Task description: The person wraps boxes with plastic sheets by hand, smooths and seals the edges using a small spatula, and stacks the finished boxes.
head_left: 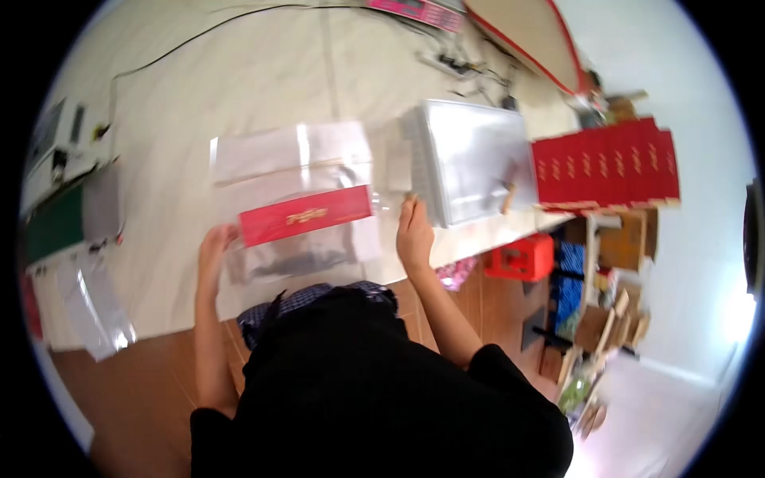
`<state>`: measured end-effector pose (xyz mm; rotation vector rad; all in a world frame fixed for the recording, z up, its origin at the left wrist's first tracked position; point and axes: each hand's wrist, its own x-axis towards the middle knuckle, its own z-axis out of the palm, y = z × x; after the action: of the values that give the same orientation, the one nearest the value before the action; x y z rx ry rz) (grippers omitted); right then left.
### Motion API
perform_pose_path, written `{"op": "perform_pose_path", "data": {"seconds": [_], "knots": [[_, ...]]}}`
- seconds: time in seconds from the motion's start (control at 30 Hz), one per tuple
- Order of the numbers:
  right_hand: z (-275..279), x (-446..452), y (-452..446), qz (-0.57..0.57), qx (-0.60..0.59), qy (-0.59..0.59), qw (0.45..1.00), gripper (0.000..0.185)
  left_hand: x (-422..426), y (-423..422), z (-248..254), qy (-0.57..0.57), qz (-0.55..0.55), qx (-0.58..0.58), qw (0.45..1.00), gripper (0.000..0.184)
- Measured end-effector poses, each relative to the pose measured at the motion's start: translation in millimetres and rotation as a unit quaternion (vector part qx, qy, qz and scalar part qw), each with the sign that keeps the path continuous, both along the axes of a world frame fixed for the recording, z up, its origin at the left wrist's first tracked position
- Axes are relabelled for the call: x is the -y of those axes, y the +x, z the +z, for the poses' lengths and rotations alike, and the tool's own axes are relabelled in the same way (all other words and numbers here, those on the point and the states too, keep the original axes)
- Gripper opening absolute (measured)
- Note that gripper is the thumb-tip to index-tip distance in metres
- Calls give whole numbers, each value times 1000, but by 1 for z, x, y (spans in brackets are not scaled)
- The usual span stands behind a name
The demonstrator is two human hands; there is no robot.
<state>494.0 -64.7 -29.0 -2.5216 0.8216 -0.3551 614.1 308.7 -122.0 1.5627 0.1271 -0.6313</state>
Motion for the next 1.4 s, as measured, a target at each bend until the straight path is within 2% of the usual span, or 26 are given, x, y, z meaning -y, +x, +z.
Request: {"op": "perform_pose_path", "data": {"seconds": [0.03,0.17,0.27,0.37,0.4,0.43,0.47,0.5,0.53,0.57,0.6,0.67,0.7,0.77,0.8,0.83,0.87,0.9,0.97,1.03,1.07,1.1,1.2,1.3,1.37,1.4], "knots": [[4,25,1,-60,23,-34,997,32,-1,1,5,4,-10,2,1000,47],[7,130,-13,-191,-56,-70,977,40,-2,7,6,39,-62,-2,997,48],[-16,165,-31,-217,-118,-59,967,41,3,13,11,45,-51,-35,997,49],[-16,164,-44,-222,-115,-19,968,42,6,7,22,47,-30,-20,998,49],[-7,161,-45,-244,-95,-62,963,38,5,7,23,41,-38,-14,998,48],[-15,184,-56,-248,-11,-114,962,32,4,7,24,34,-45,-8,998,46],[-14,203,-64,-234,0,-197,952,31,3,5,24,42,-32,-10,999,46],[4,215,-58,-282,-65,-166,943,36,2,4,23,37,-28,-16,999,42],[-3,234,-65,-275,-56,-239,930,43,2,3,22,32,-23,-22,999,38],[-2,250,-64,-285,-89,-252,920,51,2,3,23,25,-27,-26,999,36],[-9,272,-61,-312,-117,-211,919,59,2,3,22,17,-25,-30,999,34],[-23,301,-59,-302,-154,-133,931,61,2,2,10,18,-26,-23,999,33],[-36,323,-61,-269,-186,-86,941,55,5,2,16,25,-15,-31,999,31],[-89,400,-77,-114,-263,-143,947,41,7,2,19,6,8,-36,999,29],[-78,385,-67,-130,-232,-143,953,38,6,1,13,-19,13,-33,999,28],[-79,386,-68,-50,-122,-171,976,36,5,0,10,-15,36,-32,999,28],[-91,397,-67,-73,-73,-197,975,35,6,1,8,-23,41,-36,998,28],[-74,377,-46,-59,-69,-198,976,35,6,1,6,-33,42,-40,998,27],[-23,302,-19,-181,-115,-166,962,35,7,-1,6,-46,59,-41,996,28],[-29,275,0,-159,35,-117,980,37,8,-2,6,-60,66,-44,995,28],[-32,246,10,-87,128,7,988,34,8,-3,8,-48,66,-35,996,26],[-9,192,26,-33,116,43,992,32,10,-3,8,-36,62,-26,997,25],[54,31,50,192,-26,80,978,29,12,-4,-3,-74,93,-44,992,22],[15,-2,65,471,-30,88,877,22,12,-6,4,-80,93,-46,991,24],[11,-36,73,534,-58,134,833,21,13,-5,10,-71,89,-43,993,24],[7,-45,77,537,-59,134,831,21,12,-5,10,-64,79,-38,994,24]]}}
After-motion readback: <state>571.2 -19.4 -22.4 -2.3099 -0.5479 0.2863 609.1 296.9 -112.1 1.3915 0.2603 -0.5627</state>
